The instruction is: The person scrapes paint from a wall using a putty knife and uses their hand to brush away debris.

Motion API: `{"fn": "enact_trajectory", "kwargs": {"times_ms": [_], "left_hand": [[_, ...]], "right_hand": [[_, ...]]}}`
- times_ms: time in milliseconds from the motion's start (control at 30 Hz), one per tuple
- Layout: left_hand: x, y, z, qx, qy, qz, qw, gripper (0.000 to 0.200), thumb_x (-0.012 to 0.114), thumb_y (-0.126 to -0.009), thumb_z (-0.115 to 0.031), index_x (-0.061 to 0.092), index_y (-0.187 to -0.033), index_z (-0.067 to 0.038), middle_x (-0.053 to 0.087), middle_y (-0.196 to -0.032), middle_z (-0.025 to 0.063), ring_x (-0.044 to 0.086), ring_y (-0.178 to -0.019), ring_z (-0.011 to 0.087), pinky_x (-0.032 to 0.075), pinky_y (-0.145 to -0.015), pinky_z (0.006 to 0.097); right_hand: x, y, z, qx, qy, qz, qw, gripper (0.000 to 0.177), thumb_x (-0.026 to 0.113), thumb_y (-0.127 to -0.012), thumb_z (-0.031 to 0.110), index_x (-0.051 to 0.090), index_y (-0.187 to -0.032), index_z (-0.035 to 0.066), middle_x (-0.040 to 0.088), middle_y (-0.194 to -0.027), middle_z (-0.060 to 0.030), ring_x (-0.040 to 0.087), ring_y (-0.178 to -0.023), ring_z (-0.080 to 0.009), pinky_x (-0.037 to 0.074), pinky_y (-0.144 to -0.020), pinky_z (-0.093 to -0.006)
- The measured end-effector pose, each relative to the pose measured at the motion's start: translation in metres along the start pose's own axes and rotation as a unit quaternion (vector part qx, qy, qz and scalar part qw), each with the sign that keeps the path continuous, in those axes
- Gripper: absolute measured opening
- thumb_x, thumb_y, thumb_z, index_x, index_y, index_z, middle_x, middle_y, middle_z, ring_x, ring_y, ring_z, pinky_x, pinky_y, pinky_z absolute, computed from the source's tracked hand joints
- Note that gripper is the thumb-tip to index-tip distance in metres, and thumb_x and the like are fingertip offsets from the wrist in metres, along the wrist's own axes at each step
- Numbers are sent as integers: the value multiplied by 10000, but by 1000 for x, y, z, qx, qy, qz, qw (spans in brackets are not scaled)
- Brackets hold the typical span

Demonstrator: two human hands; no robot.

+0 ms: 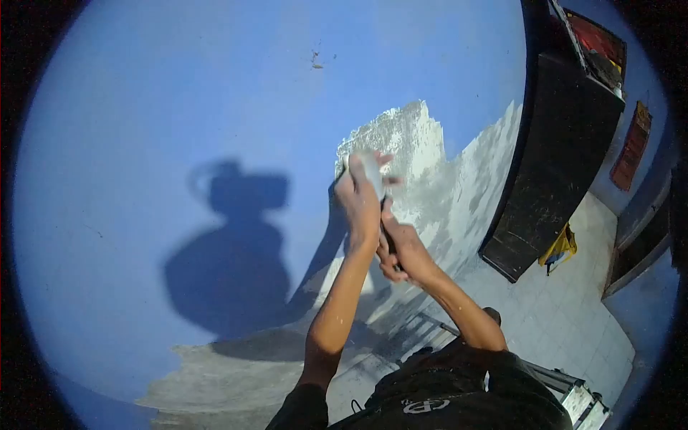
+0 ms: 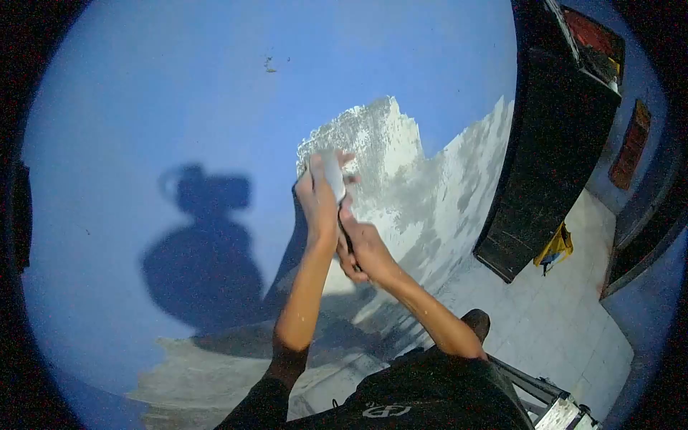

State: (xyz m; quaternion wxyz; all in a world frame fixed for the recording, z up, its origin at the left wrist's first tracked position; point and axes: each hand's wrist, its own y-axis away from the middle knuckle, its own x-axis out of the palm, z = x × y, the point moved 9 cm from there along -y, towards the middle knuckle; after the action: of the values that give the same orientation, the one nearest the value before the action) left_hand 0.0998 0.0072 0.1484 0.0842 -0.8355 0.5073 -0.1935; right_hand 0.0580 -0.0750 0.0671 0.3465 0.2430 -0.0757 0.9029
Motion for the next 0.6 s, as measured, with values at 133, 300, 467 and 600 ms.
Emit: {"fn": "enact_trajectory", "kwargs": {"times_ms": [133,300,467,600], "left_hand": [[6,-15,-19,36,-27,-2,999,528,338,-1009,-421,531,-1084,64,665,-1026,158,670,-675,166,363,-362,225],[14,-13,-12,34,-31,13,999,523,342,-1007,-439,595,-1055,16,687,-979,141,669,-685,187,409,-427,241],[28,-36,-33,74,-40,24,996,537,353,-1005,-431,568,-1048,59,675,-1006,161,668,-655,198,405,-404,238],[16,-15,-11,43,1,1,999,528,364,-1005,-425,556,-1058,65,671,-1001,168,665,-654,212,391,-395,243]], "right_hand": [[6,-15,19,-26,14,18,999,600,306,-982,578,374,-615,109,307,-477,13,279,-319,-92,191,-310,-260],[-5,-8,8,-16,4,-5,1000,596,322,-976,581,382,-620,107,315,-477,13,259,-307,-93,206,-308,-250],[-4,-28,46,-59,-25,35,997,600,355,-946,627,392,-627,120,328,-479,13,280,-298,-91,211,-290,-257],[-2,-6,23,15,-14,30,999,591,367,-946,622,386,-636,119,320,-478,20,279,-304,-87,213,-289,-254]]}}
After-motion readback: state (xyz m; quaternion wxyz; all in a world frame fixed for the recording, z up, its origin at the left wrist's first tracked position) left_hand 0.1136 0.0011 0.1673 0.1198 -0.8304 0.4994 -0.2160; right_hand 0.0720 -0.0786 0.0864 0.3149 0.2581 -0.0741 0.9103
